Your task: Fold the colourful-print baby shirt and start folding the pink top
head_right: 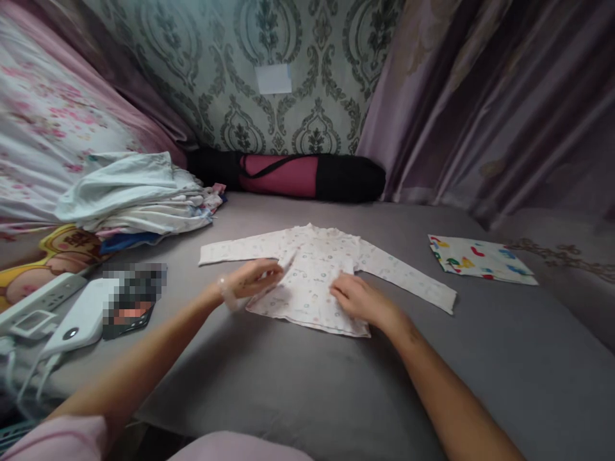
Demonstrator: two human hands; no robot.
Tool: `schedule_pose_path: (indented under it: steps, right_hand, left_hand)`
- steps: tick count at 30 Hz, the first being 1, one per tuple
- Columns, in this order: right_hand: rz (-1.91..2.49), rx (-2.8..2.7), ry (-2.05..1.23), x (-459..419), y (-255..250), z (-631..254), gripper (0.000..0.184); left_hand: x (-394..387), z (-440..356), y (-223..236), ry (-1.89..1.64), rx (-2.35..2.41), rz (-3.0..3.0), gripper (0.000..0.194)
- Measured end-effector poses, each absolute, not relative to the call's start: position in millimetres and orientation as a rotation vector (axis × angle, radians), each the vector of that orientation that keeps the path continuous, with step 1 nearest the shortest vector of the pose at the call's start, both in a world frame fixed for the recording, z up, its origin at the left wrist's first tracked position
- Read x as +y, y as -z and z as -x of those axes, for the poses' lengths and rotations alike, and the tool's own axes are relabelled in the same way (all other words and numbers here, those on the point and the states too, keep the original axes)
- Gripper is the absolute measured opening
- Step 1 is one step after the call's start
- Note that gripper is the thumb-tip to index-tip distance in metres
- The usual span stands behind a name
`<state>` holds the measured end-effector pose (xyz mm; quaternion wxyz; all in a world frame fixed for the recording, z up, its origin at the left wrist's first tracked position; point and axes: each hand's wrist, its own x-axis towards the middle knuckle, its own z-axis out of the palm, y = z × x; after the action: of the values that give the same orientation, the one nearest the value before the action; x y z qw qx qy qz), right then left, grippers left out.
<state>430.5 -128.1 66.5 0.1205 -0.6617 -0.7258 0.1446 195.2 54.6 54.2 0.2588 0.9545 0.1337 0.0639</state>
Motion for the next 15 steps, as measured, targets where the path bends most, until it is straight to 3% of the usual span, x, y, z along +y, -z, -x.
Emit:
schedule_pose_path:
  steps: [4, 7, 15]
  right_hand:
    - [1.962, -2.023, -0.165, -61, -36, -422, 0.04]
    - [2.085, -2.017, -0.162, -33, -18, -420, 0.049]
    - [1.983, -2.176, -0.197, -52, -4, -412, 0.058]
  left_hand:
    - [80, -274, -55, -0.034, 0.602, -2.713, 0.046]
    - [100, -318, -51, 0.095, 0.694, -2.726, 0.058]
    - [122, -339, -37, 0.317, 0.72, -2.752, 0.059]
